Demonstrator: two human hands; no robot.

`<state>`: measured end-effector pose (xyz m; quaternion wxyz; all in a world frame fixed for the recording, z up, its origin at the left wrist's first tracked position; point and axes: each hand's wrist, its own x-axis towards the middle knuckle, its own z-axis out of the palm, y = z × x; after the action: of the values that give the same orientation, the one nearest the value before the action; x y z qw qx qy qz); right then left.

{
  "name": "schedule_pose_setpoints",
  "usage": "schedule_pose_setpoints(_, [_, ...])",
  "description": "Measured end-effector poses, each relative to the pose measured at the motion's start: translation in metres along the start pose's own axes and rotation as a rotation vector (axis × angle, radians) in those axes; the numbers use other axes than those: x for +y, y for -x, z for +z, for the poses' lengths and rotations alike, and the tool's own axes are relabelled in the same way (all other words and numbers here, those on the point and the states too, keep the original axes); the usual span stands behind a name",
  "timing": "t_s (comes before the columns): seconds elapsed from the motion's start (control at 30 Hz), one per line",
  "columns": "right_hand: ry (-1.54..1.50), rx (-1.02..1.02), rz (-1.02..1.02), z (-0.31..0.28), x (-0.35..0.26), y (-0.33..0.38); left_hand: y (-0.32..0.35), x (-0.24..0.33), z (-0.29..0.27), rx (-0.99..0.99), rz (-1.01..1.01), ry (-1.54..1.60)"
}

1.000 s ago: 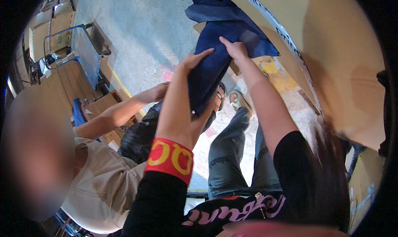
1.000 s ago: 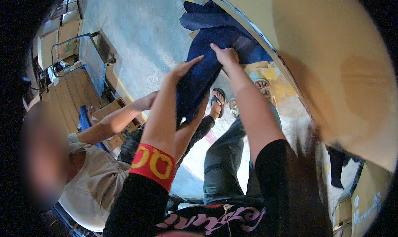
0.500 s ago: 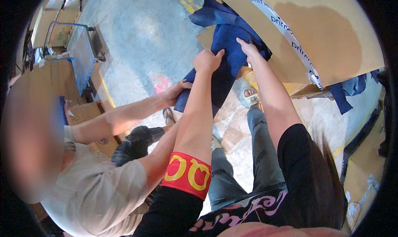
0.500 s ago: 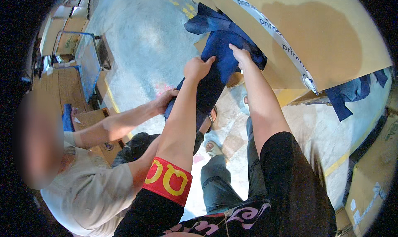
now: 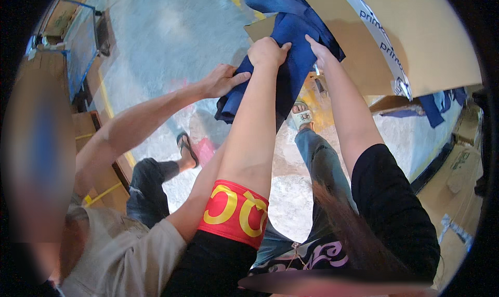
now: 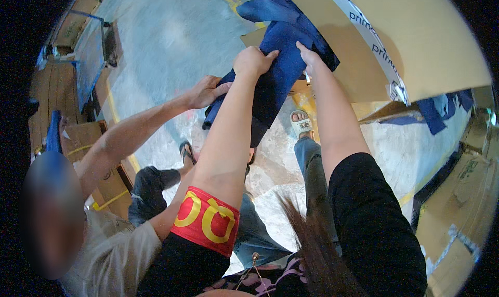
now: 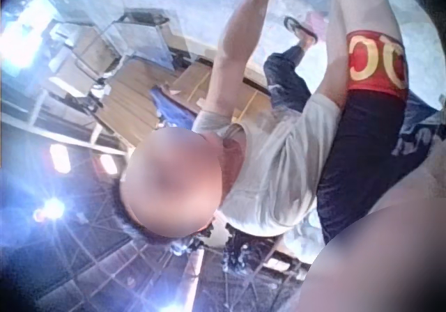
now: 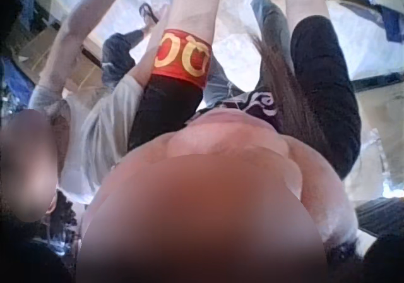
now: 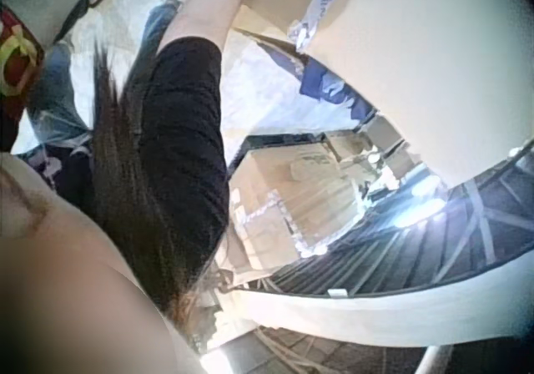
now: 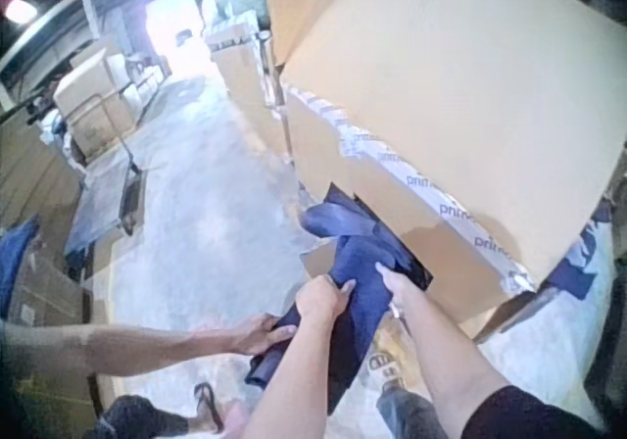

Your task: The person unfolds and inspects large pieces of blue fabric in a warehouse. They use a white marker to write on the fabric and then fold it before placing it on a pile. A coworker is also seen handling similar fabric nearby.

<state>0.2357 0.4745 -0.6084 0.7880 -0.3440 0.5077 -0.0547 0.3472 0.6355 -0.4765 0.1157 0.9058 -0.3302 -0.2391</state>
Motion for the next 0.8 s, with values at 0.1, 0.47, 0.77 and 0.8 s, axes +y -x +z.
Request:
schedule_pose_setpoints(0.1, [0.189,0.240,-0.100,0.012,0.004,0.014,0.009,-0.014,-0.004,-0.008,0.015,-0.007])
schedule_pose_setpoints(0.47, [0.034,0.358,-0.272,0.070,0.051,0.143,0.097,-0.092,-0.043,-0.063,-0.020,0.184])
schedule_pose_setpoints(0.77, [-0.081,0.261,-0.118,0.078,0.017,0.205,0.091,-0.068,-0.070,-0.148,0.049,0.259])
schedule_pose_setpoints(0.8, [-0.145,0.196,-0.088,0.081,0.015,0.207,0.084,-0.070,-0.071,-0.231,0.028,0.298])
